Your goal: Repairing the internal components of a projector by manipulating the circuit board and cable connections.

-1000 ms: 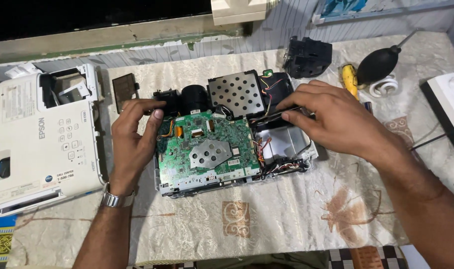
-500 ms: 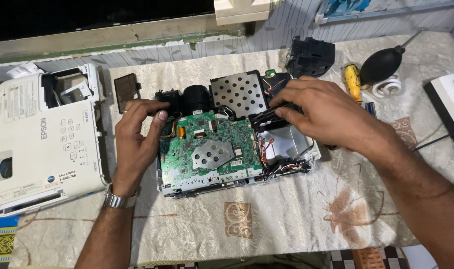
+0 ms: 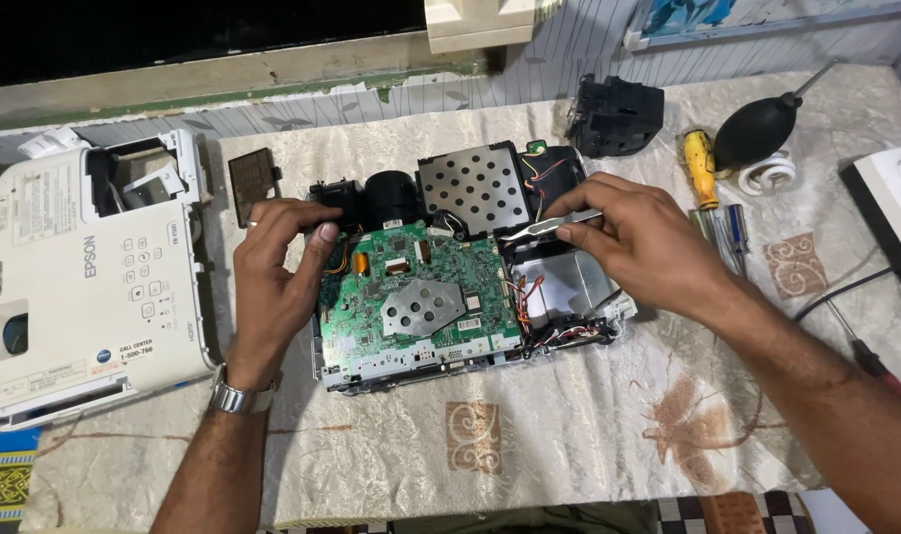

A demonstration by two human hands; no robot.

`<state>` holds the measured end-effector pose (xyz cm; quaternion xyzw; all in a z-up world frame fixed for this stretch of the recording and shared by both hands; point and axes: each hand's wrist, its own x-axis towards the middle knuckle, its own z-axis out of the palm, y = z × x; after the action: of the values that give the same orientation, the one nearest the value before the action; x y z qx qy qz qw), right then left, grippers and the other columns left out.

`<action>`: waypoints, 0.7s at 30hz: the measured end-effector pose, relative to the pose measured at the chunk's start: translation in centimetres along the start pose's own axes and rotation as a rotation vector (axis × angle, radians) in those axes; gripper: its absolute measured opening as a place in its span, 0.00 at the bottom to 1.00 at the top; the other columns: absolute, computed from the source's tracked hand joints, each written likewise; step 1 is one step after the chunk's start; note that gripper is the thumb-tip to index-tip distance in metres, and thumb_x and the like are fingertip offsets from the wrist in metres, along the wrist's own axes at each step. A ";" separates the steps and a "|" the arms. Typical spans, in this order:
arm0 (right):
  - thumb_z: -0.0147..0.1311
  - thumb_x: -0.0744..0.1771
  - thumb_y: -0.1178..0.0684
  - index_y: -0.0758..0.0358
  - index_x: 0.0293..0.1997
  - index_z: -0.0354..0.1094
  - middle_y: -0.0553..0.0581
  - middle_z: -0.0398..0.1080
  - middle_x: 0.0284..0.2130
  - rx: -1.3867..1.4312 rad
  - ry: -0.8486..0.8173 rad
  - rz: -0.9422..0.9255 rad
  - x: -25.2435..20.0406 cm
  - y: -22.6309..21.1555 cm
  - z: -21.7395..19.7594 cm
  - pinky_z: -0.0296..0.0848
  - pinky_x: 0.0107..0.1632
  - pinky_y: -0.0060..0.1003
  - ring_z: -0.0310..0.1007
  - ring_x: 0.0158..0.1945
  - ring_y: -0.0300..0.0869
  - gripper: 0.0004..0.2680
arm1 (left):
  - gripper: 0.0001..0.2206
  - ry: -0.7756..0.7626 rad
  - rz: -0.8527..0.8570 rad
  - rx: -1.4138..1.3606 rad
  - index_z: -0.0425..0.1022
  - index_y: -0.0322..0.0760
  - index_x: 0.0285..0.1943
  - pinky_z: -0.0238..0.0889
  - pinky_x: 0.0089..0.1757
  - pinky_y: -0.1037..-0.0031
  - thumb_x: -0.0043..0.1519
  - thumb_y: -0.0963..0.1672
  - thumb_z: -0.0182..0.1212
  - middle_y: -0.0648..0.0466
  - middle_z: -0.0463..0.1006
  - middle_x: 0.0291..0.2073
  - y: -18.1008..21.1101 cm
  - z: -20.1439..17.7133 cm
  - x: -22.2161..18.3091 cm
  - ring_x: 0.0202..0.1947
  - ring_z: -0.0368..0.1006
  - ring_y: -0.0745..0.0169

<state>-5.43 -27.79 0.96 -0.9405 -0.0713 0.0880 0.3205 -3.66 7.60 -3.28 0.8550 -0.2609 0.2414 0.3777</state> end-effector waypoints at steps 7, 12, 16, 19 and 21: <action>0.59 0.66 0.63 0.64 0.47 0.76 0.61 0.76 0.37 0.170 0.207 -0.422 0.2 2.5 0.9 0.74 0.40 0.40 0.75 0.35 0.48 0.06 | 0.06 0.039 0.023 -0.088 0.81 0.33 0.51 0.63 0.52 0.54 0.69 0.40 0.61 0.45 0.80 0.41 -1.0 0.4 -0.1 0.47 0.72 0.40; 0.58 0.67 0.64 0.65 0.47 0.76 0.59 0.76 0.38 0.212 0.223 -0.465 0.3 3.3 1.2 0.73 0.43 0.40 0.75 0.38 0.46 0.06 | 0.06 0.031 0.024 -0.089 0.81 0.34 0.50 0.63 0.53 0.55 0.69 0.41 0.61 0.45 0.80 0.41 -0.6 0.3 0.1 0.47 0.72 0.41; 0.58 0.66 0.65 0.67 0.46 0.76 0.61 0.76 0.38 0.274 0.213 -0.465 0.5 3.1 1.2 0.74 0.44 0.41 0.75 0.39 0.47 0.06 | 0.06 0.001 0.019 -0.096 0.81 0.35 0.50 0.62 0.53 0.56 0.70 0.41 0.60 0.46 0.80 0.41 -0.2 -0.2 0.3 0.48 0.72 0.42; 0.59 0.66 0.65 0.68 0.45 0.76 0.61 0.76 0.37 0.278 0.227 -0.484 0.5 3.2 1.2 0.72 0.44 0.41 0.74 0.39 0.47 0.05 | 0.07 -0.026 0.035 -0.077 0.80 0.35 0.51 0.62 0.54 0.56 0.70 0.42 0.60 0.47 0.80 0.44 0.6 -0.4 0.7 0.50 0.71 0.42; 0.59 0.67 0.65 0.68 0.45 0.76 0.61 0.76 0.38 0.272 0.235 -0.505 0.6 3.3 1.3 0.72 0.45 0.41 0.75 0.41 0.48 0.05 | 0.07 -0.129 0.090 -0.021 0.81 0.36 0.50 0.61 0.54 0.53 0.67 0.43 0.62 0.46 0.81 0.44 1.1 -0.2 1.1 0.51 0.70 0.39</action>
<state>-4.90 -29.55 -2.15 -0.8452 -0.2528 -0.0949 0.4611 -3.58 6.90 -1.95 0.8521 -0.3254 0.2000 0.3578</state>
